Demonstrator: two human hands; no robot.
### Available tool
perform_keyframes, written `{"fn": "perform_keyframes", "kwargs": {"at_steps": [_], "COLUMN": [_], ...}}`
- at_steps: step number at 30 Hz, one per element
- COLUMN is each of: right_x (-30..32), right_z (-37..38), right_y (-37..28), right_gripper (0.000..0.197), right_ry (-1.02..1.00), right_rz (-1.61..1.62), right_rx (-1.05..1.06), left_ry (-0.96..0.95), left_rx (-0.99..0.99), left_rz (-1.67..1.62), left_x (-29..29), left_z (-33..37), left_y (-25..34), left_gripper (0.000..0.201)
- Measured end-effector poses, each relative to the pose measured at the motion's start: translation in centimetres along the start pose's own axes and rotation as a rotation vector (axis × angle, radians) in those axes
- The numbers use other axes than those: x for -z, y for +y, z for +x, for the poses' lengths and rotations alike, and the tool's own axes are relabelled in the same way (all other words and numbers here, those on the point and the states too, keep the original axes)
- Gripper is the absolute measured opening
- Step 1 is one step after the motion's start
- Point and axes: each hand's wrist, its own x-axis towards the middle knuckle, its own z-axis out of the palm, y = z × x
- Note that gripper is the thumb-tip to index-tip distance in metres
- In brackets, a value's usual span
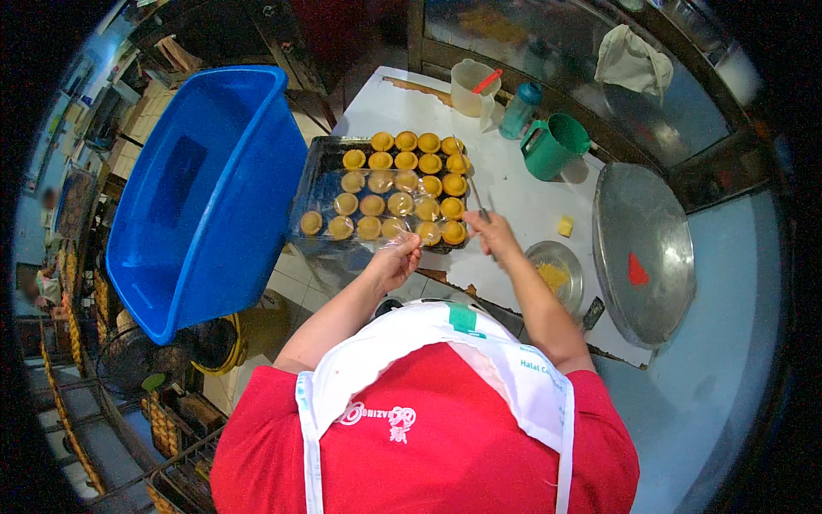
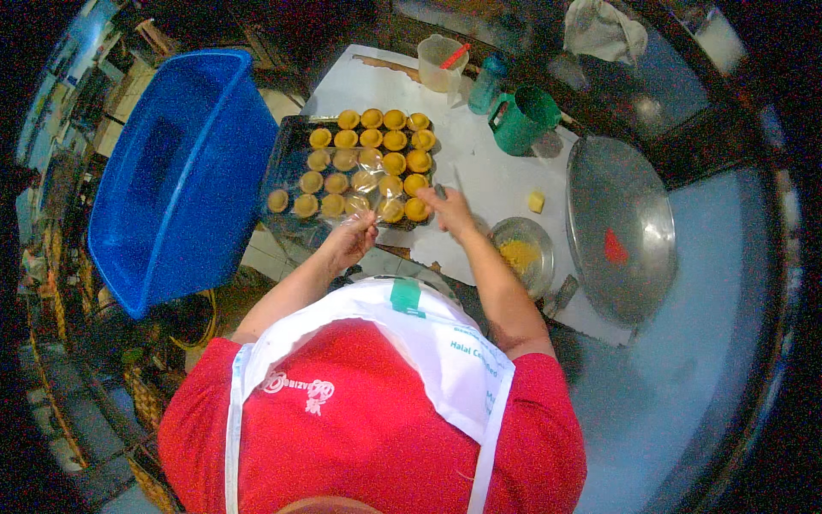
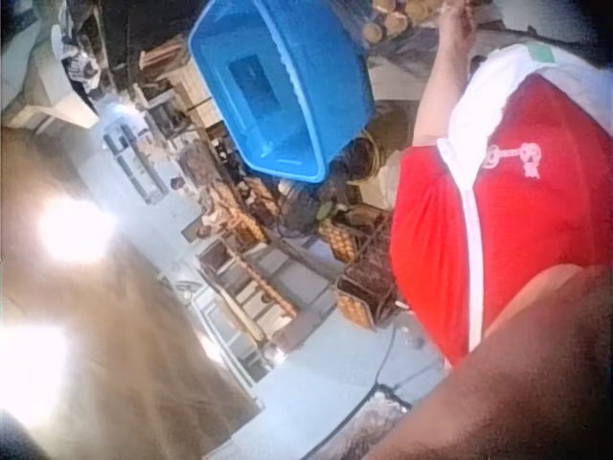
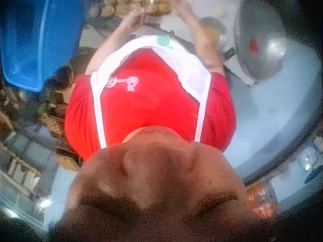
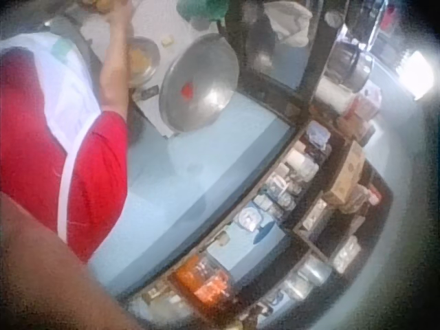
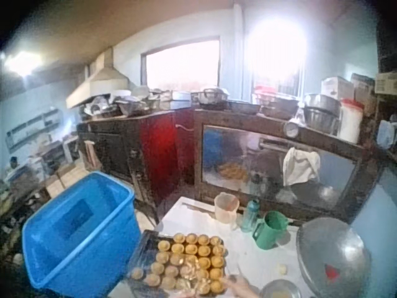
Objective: The person walks through a bakery kitchen carrying a clear plastic bag, then uses a knife to cut the bag open. They place the bag over a tray of small round pastries and press the pastries into the bag, arranging them inside. The person continues to adjust the pastries within the bag inside a blue bin.
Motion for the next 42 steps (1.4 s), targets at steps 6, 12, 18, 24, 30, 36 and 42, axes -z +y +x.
{"fn": "perform_keyframes", "kwargs": {"at_steps": [6, 12, 18, 24, 30, 36, 42], "right_x": [-5.2, -5.8, -8.1, -7.0, -7.8, -6.4, -2.7], "right_z": [1.7, 2.6, 1.4, 1.6, 1.0, 1.0, 0.5], "right_y": [2.4, 3.7, 0.6, 0.5, -0.4, -1.5, 0.0], "right_gripper": [0.028, 0.021, 0.024, 0.025, 0.027, 0.028, 0.024], "right_ry": [-0.179, -0.028, -0.165, -0.167, -0.215, -0.107, 0.18], "right_rz": [0.448, 0.375, 0.55, 0.501, 0.622, 0.452, -0.242], "right_rx": [-0.001, 0.005, -0.059, -0.024, -0.027, 0.05, 0.301], "left_ry": [-0.135, -0.392, 0.168, -0.06, -0.023, -0.021, -0.061], "left_rx": [0.033, 0.099, -0.99, -0.51, -0.673, -0.463, -0.462], "left_rz": [0.074, 0.84, 1.353, 0.887, 0.966, 0.526, 0.512], "left_x": [2.0, -2.5, -3.7, 0.2, -3.0, 0.7, 2.4], "left_z": [1.3, -5.2, -2.6, -0.3, -1.5, 1.0, 0.2], "left_y": [-1.3, 2.6, 2.6, 5.2, 3.0, 5.3, 8.6], "left_gripper": [0.019, 0.055, 0.039, 0.032, 0.054, 0.03, 0.024]}}
